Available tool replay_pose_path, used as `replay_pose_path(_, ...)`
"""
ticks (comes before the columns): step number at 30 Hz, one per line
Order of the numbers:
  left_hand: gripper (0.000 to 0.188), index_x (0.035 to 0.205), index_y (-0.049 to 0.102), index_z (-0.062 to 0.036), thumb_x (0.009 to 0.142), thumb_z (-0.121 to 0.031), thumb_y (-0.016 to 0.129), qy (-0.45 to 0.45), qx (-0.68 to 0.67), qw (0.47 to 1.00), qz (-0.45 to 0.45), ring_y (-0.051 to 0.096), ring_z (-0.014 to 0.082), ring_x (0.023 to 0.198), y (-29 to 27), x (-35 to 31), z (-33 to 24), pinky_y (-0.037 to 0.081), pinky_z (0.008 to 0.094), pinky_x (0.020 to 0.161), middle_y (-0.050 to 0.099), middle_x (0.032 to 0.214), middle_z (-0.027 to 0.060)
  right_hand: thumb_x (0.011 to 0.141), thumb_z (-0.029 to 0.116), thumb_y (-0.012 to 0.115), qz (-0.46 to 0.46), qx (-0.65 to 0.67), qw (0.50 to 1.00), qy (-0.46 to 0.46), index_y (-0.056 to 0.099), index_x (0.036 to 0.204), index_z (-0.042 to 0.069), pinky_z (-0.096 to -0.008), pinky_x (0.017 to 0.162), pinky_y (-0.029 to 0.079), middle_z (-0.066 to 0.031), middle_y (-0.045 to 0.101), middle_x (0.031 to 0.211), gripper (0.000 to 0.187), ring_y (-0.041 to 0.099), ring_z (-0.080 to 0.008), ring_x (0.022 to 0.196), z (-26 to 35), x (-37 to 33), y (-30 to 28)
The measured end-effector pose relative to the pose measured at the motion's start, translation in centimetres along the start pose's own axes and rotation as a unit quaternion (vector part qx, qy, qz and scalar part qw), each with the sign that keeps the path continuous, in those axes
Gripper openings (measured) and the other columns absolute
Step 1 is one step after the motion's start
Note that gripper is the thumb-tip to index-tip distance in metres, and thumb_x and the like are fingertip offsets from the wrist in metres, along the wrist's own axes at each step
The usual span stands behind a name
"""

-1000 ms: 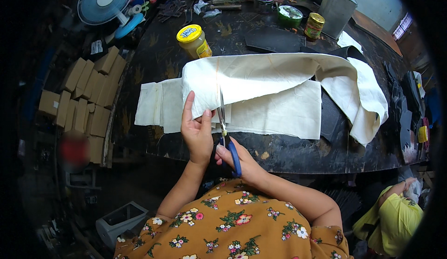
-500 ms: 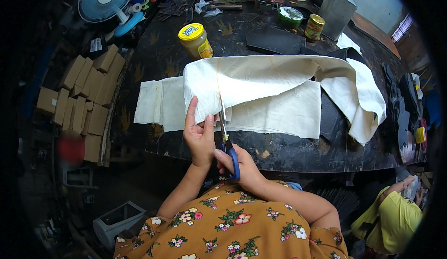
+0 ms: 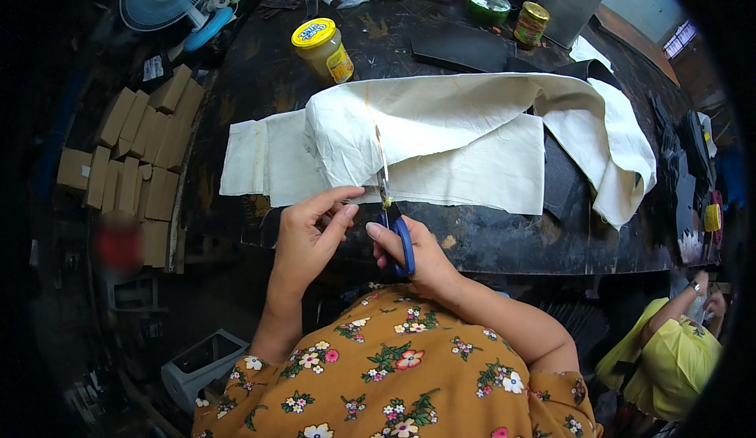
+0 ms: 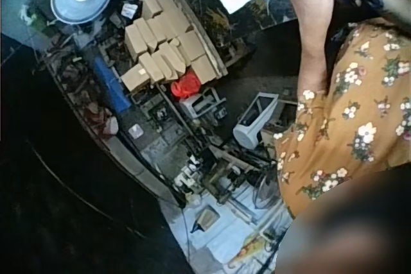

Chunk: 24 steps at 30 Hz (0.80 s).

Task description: The person unfolds a stack of white fabric on a worktable and uses scissors to cut the fabric into multiple rectangular pieces. The person repeatedly aligns, cuts, and separates the fabric pieces throughout the clip.

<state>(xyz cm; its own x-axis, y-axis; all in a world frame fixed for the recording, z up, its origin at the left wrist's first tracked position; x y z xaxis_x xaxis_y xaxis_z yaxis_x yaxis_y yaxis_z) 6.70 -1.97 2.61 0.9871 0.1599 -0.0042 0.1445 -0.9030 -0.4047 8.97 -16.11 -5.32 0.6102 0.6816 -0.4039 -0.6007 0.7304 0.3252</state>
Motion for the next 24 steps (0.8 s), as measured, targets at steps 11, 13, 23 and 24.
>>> replay_pose_path(11, 0.009, 0.099, 0.066, -0.0016, 0.093, -0.008, 0.066, 0.239, 0.125, 0.95, 0.157, 0.064, 0.0314, 0.08, 4.3, 3.2, -3.8, 0.052, 0.0389, 0.073, 0.06, 0.093, 0.0131, 0.102, 0.032, 0.065, 0.019, -0.008, 1.0, -0.011, 0.061, 0.098, 0.004, -0.0241, 0.064, 0.046, 0.0006, 0.059, 0.078, 0.029, 0.056, -0.0084, 0.07, -0.3, -0.9, -0.4)
replay_pose_path(13, 0.011, 0.098, 0.063, -0.0005, 0.093, -0.01, 0.064, 0.234, 0.094, 0.957, 0.141, 0.063, 0.0345, 0.079, 4.0, 2.6, -3.9, 0.052, 0.0417, 0.073, 0.059, 0.095, 0.0151, 0.101, 0.031, 0.066, 0.0, 0.007, 1.0, -0.019, 0.061, 0.099, 0.005, -0.0235, 0.064, 0.046, 0.0008, 0.059, 0.079, 0.027, 0.056, -0.0079, 0.07, 0.0, -1.1, -0.9)
replay_pose_path(23, 0.015, 0.097, 0.075, -0.005, 0.09, -0.015, 0.068, 0.076, 0.26, 0.908, 0.319, 0.071, 0.033, 0.085, 2.1, -2.8, 0.0, 0.054, 0.0412, 0.076, 0.074, 0.089, 0.0133, 0.1, 0.028, 0.069, 0.01, -0.025, 1.0, 0.015, 0.056, 0.093, 0.008, -0.0238, 0.065, 0.048, 0.0008, 0.059, 0.078, 0.025, 0.056, -0.0077, 0.07, 0.1, -2.3, -2.5)
replay_pose_path(24, 0.014, 0.096, 0.075, -0.006, 0.089, -0.015, 0.069, 0.039, 0.298, 0.885, 0.356, 0.07, 0.0331, 0.086, 2.8, -3.0, 0.8, 0.054, 0.0412, 0.077, 0.073, 0.089, 0.0126, 0.1, 0.029, 0.069, 0.012, -0.028, 0.999, 0.018, 0.056, 0.093, 0.008, -0.0238, 0.064, 0.048, 0.0009, 0.059, 0.078, 0.025, 0.057, -0.0077, 0.07, 0.1, -2.7, -2.7)
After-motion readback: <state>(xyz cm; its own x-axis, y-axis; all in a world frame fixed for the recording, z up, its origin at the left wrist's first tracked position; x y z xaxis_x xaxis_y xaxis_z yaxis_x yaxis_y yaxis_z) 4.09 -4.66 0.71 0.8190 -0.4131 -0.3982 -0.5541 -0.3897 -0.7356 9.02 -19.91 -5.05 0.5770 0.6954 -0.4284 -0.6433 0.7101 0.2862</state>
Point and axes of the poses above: each hand's wrist, its own x-axis towards the middle knuckle, its own y-axis out of the palm, z = x × y, the point moved 8 cm from there along x, towards the middle knuckle
